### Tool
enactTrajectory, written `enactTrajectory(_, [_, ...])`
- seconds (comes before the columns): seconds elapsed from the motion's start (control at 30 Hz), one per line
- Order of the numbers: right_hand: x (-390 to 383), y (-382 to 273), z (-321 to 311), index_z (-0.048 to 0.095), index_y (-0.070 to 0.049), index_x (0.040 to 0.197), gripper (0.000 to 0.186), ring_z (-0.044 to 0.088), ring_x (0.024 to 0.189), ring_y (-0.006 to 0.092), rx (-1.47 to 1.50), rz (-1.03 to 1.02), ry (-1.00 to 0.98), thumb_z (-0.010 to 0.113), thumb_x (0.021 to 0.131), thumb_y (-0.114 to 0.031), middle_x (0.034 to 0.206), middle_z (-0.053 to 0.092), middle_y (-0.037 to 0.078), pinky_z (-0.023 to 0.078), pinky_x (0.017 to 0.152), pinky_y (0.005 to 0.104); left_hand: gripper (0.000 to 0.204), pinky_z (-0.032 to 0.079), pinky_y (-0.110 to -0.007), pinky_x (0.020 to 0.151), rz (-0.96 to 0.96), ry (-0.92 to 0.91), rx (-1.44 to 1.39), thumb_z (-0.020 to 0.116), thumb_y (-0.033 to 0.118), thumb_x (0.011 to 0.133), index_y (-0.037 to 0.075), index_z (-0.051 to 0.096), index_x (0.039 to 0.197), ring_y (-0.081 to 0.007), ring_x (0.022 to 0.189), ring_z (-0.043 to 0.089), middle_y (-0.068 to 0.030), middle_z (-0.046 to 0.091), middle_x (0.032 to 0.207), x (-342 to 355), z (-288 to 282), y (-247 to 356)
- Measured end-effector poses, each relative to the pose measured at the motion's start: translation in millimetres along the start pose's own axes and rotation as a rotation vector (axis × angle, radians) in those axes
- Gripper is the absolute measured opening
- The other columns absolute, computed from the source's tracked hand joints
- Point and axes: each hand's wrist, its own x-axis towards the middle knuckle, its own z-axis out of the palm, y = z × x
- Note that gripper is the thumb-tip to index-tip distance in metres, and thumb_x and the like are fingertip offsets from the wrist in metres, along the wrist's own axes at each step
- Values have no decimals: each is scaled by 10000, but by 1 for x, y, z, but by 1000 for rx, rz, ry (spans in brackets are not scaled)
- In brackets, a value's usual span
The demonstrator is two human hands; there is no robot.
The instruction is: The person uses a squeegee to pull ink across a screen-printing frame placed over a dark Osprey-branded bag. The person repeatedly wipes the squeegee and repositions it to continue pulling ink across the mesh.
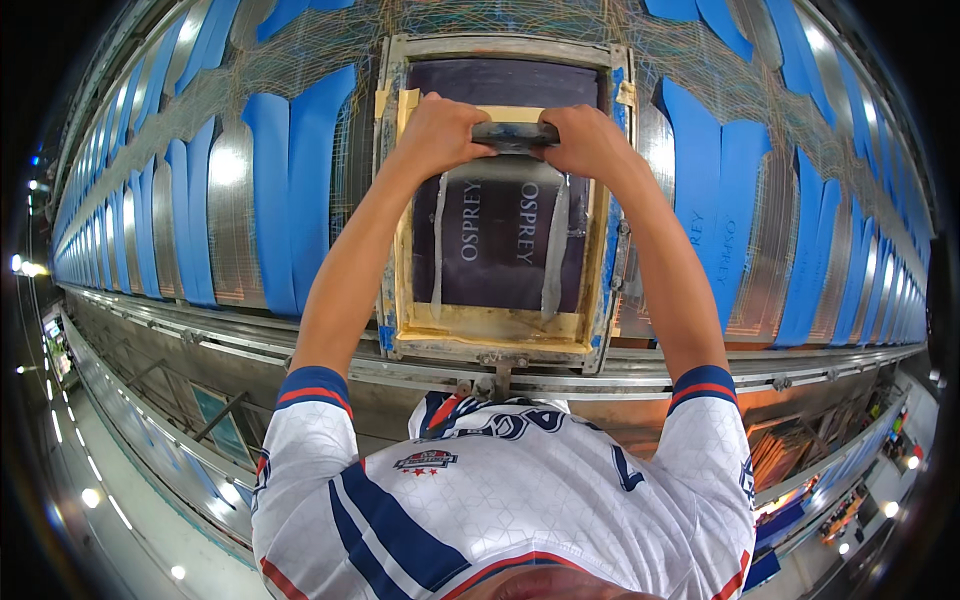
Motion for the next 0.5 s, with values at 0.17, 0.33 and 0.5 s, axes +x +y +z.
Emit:
enactTrajectory(0.17, [-13,-3,35,716,-102,907,228,676,808,390,-81,-37,69,793,749,-247,775,700,160,528,732,484,289,440,-422,777,7,26,-19,822,359,708,159,746,903,-268,774,667,-51,699,775,-28,22,6])
enactTrajectory(0.33, [-125,-42,89,713,-98,860,218,668,764,317,-102,-144,80,812,698,-205,762,688,115,501,761,436,256,420,-394,790,24,-45,-17,837,299,662,175,710,846,-225,787,655,-13,690,814,-139,44,66])
enactTrajectory(0.5, [-172,-58,106,732,-91,910,252,648,857,283,-35,-176,113,820,719,-229,776,679,103,484,809,433,283,385,-375,784,35,-3,-60,846,271,659,147,727,884,-201,785,629,13,687,824,-185,52,94])
